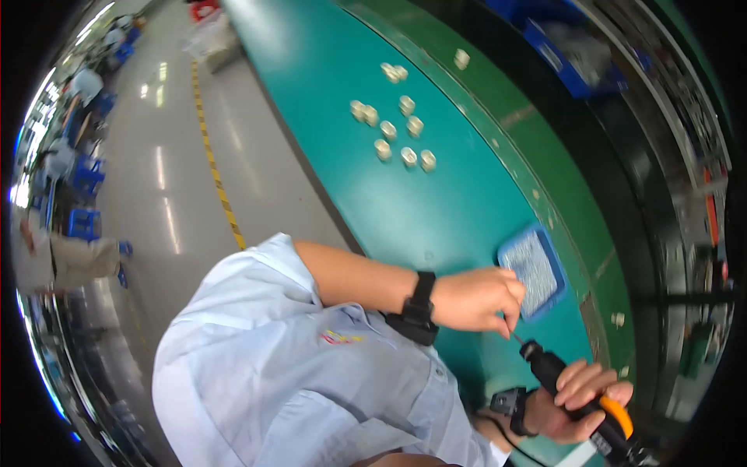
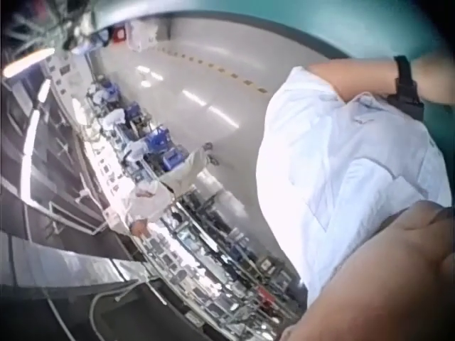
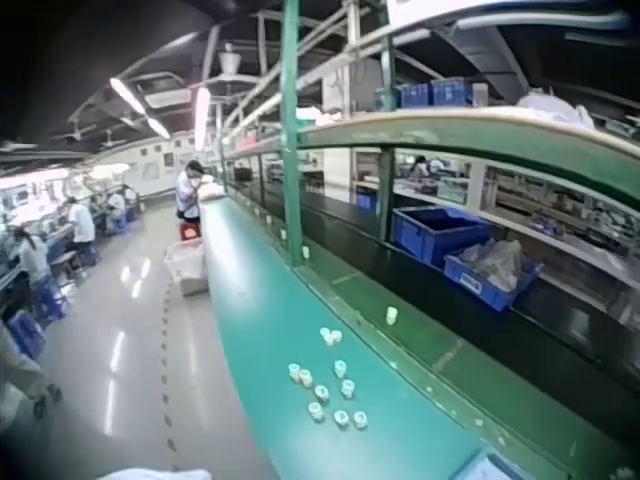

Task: The person picks up a screw from a tray, places it into a small white component, and drives it in using a power screwdriver before setting it aside. They then pick up a metal piece and a plastic cap, fitting them together by hand.

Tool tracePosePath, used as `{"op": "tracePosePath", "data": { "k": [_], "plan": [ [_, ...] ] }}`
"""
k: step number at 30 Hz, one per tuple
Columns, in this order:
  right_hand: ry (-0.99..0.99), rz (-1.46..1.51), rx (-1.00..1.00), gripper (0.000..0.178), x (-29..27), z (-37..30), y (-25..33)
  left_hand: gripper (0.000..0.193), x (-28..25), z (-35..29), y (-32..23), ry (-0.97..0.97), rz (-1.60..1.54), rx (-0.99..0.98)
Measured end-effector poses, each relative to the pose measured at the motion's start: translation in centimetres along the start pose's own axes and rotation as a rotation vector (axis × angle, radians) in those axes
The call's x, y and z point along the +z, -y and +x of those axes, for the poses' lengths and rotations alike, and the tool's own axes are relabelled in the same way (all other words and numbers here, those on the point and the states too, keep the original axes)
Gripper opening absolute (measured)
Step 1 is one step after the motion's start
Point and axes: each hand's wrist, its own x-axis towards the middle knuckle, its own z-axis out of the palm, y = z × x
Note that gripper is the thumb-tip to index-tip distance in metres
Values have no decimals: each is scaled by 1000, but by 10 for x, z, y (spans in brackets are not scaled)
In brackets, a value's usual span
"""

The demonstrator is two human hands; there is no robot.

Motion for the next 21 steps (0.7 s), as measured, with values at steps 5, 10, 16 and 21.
{"op": "tracePosePath", "data": {
  "k": [5,10,16,21],
  "plan": [
    [141,-5,46,35,-3,11,-15,47,-28,7,15,86,31,-25],
    [90,-36,100,40,-18,6,-13,51,-32,5,37,182,208,-76],
    [94,-81,78,39,-26,-2,-22,40,-9,-4,63,260,165,-203],
    [92,-71,87,39,-29,-4,-32,29,-1,-7,61,233,191,-275]
  ]
}}
